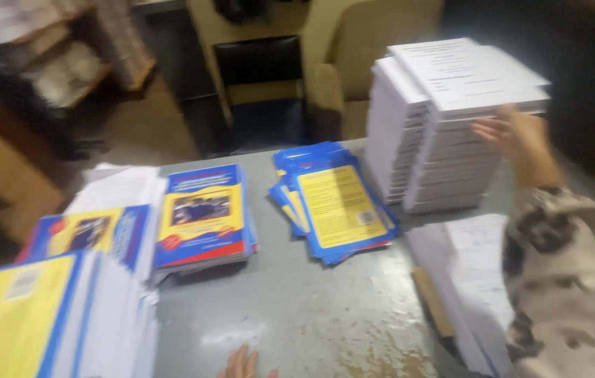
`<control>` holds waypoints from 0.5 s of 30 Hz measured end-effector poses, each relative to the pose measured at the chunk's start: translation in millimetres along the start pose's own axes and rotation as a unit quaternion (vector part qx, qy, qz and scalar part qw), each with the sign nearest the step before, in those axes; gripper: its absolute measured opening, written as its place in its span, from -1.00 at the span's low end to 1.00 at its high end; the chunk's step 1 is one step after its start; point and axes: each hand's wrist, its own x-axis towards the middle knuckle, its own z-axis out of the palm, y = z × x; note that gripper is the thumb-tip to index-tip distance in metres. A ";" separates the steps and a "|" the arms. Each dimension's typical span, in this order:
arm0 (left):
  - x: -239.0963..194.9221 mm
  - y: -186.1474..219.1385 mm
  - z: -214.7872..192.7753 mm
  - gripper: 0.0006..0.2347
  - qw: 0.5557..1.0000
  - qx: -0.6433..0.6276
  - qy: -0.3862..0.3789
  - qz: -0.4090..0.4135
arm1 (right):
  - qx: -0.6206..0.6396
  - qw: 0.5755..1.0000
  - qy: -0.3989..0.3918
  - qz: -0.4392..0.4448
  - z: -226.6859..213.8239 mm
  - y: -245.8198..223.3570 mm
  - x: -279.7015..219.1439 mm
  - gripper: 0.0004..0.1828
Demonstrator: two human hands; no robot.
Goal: Checking and stacking printed manuals in a print shop finishing area
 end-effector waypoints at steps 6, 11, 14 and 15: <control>86.2 85.0 -168.3 -0.60 0.974 -0.115 -0.183 -0.071 | 0.120 0.991 0.052 0.006 153.3 11.8 -204.1 -0.69; 86.9 83.1 -174.4 -0.75 0.972 -0.178 -0.118 -0.101 | -0.174 0.974 -0.021 0.140 259.6 104.4 -395.6 -0.38; 110.3 72.8 -177.6 -0.84 0.956 -0.230 -0.112 -0.140 | -0.362 0.910 -0.085 0.181 245.8 162.6 -469.4 -0.51; 121.8 69.0 -177.8 -0.87 0.950 -0.249 -0.123 -0.146 | -0.438 0.876 -0.155 0.128 235.3 174.0 -494.1 -0.52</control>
